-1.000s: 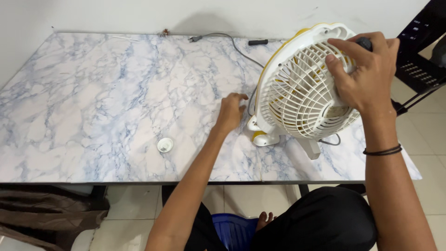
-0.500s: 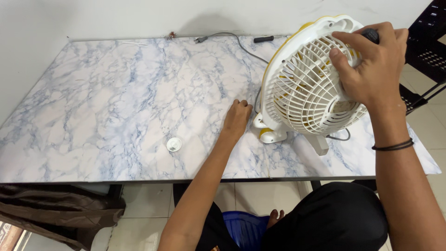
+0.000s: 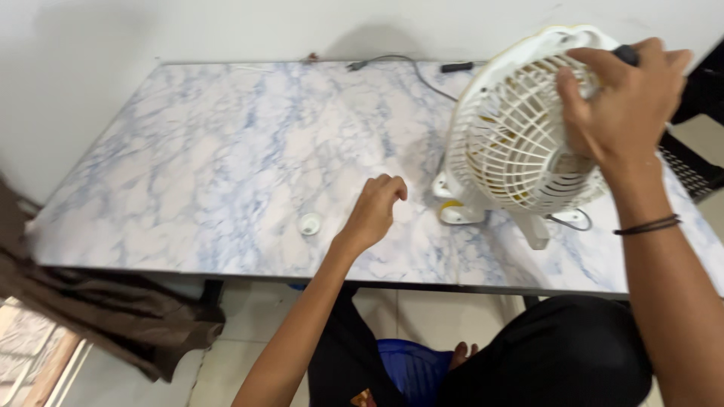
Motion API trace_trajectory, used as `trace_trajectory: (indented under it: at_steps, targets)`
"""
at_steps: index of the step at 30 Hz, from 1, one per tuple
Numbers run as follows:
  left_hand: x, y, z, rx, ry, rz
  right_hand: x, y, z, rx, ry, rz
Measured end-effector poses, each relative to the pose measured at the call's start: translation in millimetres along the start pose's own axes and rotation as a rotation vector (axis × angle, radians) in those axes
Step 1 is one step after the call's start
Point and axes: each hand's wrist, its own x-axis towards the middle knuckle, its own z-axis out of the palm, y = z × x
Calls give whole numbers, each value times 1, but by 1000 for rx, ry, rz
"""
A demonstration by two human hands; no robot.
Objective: The person disassembles a small electric fan on a marble-patterned table. They remove the front grille, then use a screwdriver to loosen screws on the base and rear housing, repeatedly flipping the fan to access different fasteners.
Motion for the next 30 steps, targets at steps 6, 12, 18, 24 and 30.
trace_trajectory:
  at_steps: [6,12,18,24,30]
  targets:
    - [-51,-15,-99,-139,322,-108,-13,10,14,-7,-19,-6]
    - [-105,-49,-114,-280,504,-413,0,-16,7,137,-69,53]
    - [-112,-61,-88,-158,557,-469,5,-35,-4,464,-119,247]
    - [-110,-45,-82,107,520,-325,-5,-29,13,494,-175,377]
    - [-109,-42,-81,62,515,-446,-9,-20,20,521,-140,289]
